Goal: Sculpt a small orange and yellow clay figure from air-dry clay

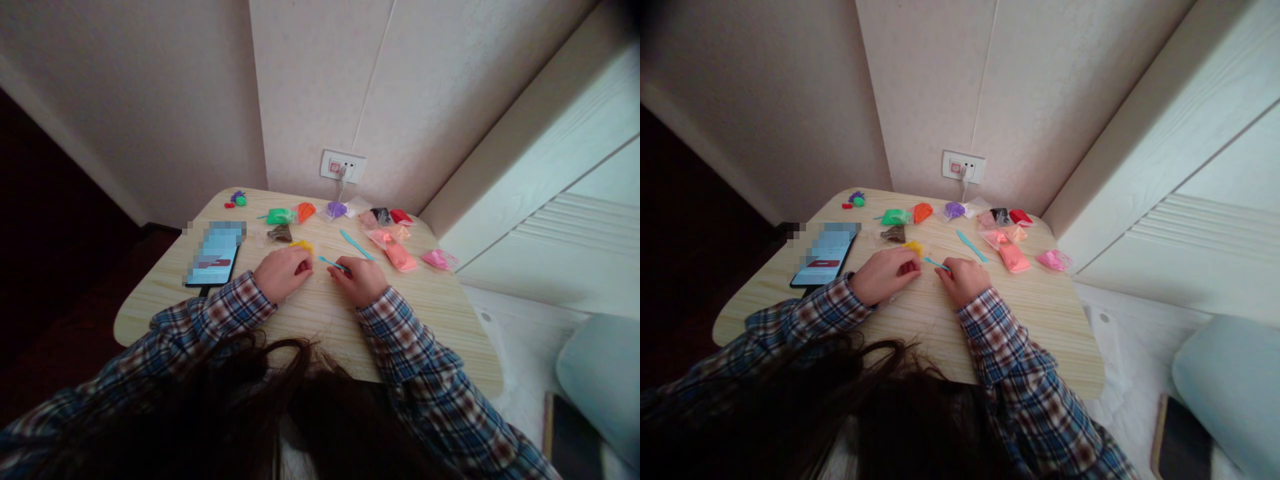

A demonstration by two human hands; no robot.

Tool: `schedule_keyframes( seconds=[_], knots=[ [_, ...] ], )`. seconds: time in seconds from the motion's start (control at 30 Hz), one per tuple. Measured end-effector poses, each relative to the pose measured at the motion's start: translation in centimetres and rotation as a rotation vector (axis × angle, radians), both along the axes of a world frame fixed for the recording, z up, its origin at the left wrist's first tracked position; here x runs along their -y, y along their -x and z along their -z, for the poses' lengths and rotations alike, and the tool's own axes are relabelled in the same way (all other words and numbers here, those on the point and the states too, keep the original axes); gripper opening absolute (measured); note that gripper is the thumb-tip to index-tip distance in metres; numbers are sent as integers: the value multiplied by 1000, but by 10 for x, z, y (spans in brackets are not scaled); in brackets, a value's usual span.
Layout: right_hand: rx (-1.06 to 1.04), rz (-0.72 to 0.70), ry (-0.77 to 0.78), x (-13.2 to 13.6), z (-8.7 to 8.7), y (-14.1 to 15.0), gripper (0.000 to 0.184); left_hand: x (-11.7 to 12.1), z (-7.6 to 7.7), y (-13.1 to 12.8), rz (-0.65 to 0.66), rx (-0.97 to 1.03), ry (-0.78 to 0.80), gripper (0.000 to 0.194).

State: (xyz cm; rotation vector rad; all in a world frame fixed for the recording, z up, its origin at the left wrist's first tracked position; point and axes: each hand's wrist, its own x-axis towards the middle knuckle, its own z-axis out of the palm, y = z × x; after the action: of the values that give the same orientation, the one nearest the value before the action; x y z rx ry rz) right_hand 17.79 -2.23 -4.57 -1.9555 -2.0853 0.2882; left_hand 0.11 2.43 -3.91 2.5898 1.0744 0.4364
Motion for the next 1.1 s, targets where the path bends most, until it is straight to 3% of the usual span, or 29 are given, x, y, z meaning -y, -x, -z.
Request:
schedule_keyframes(
  seconds=[0.17,0.37,0.6,0.8,0.93,1.1],
  knots=[
    [-17,181,-59,1,-2,-2,26,-1,2,0,11,-11,-6,9],
    [-126,245,-167,-2,-2,-9,24,1,-2,0,-8,-55,-7,13],
    [29,410,-168,-5,-2,-32,24,1,-1,0,-9,-50,-10,14],
    [-117,260,-125,-4,-3,-24,18,-1,1,0,0,-21,7,8],
    [-190,210,-9,-4,-5,-17,12,0,0,0,2,-24,21,6],
    [-192,109,-8,-3,-5,-13,31,2,-3,-1,-13,-69,6,18]
  ],
)
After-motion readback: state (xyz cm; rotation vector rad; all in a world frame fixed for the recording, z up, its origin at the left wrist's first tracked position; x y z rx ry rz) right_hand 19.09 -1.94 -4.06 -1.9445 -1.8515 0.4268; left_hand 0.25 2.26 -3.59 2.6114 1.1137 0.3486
